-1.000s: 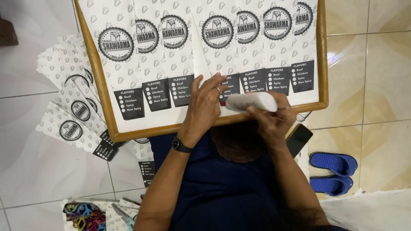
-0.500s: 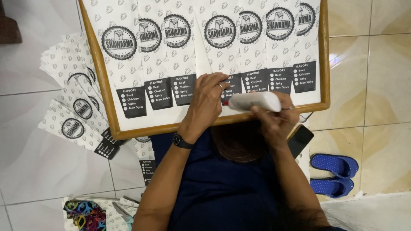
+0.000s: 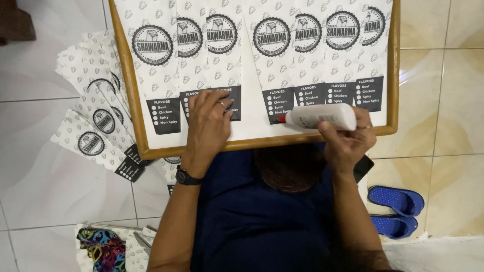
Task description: The person applies glue from a bottle to small rectangular labels and presses them onto white paper wrappers arranged on a tray. They handle the wrappers and labels by hand, working one at a time.
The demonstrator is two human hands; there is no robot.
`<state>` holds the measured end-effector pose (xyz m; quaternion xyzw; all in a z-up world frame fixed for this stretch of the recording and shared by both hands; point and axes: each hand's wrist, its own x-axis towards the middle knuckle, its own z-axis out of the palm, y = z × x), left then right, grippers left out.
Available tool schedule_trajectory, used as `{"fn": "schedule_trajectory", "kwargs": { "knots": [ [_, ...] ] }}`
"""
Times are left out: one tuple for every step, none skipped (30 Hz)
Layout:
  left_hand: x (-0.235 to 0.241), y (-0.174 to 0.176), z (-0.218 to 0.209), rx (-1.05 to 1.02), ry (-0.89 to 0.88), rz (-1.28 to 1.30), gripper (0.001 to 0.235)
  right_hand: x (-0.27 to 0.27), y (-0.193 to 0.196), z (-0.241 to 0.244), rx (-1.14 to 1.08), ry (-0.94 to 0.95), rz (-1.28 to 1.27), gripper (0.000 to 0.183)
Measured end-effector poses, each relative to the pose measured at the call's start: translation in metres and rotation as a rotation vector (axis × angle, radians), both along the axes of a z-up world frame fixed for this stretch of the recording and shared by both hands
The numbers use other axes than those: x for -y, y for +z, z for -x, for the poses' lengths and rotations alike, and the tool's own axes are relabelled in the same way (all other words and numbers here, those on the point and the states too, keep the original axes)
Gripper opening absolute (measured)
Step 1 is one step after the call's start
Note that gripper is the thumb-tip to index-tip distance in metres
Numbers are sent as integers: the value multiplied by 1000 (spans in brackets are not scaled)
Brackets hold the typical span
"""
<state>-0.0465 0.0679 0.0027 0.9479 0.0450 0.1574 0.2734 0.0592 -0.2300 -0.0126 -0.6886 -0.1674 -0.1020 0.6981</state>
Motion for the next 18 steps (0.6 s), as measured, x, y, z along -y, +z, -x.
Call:
{"fn": "schedule_trajectory", "kwargs": {
  "knots": [
    [0, 0, 2, 0, 4, -3, 14, -6, 2, 1, 0, 4, -3, 44],
    [1, 0, 3, -4, -22, 32, 19, -12, 4, 2, -7, 46, 12, 43],
    [2, 0, 5, -8, -49, 66, 25, -17, 7, 3, -13, 89, 28, 41],
    [8, -1, 4, -5, -47, 67, 25, -22, 10, 4, -11, 91, 29, 41],
    [13, -2, 3, -6, -56, 93, 27, -27, 12, 5, -9, 102, 40, 41],
    [19, -3, 2, -7, -66, 121, 29, -32, 15, 6, -9, 113, 53, 40],
    [21, -2, 1, -6, -65, 123, 29, -36, 14, 7, -8, 114, 56, 40],
    [23, -1, 0, -16, -67, 143, 30, -40, 13, 7, -10, 132, 42, 41],
    [25, -1, 0, -25, -68, 162, 32, -43, 11, 8, -12, 150, 27, 42],
    [24, 3, 0, -26, -65, 162, 32, -50, 16, 11, -12, 153, 28, 42],
    [23, 7, 1, -52, -75, 194, 35, -56, 22, 15, -30, 173, 42, 42],
    [21, 10, 1, -78, -84, 224, 38, -63, 27, 18, -47, 192, 54, 42],
    [19, 14, 2, -78, -81, 223, 38, -65, 25, 17, -47, 195, 53, 42],
    [18, 17, 4, -100, -102, 257, 42, -66, 23, 17, -24, 224, 65, 42],
    [16, 20, 5, -123, -124, 291, 46, -68, 21, 17, -1, 252, 76, 42],
    [14, 22, 5, -122, -121, 291, 46, -70, 20, 17, 0, 255, 76, 42],
    [13, 24, 5, -146, -131, 297, 51, -73, 19, 18, 22, 263, 80, 41],
    [12, 26, 5, -172, -143, 305, 55, -74, 19, 19, 44, 270, 86, 40]
  ]
}}
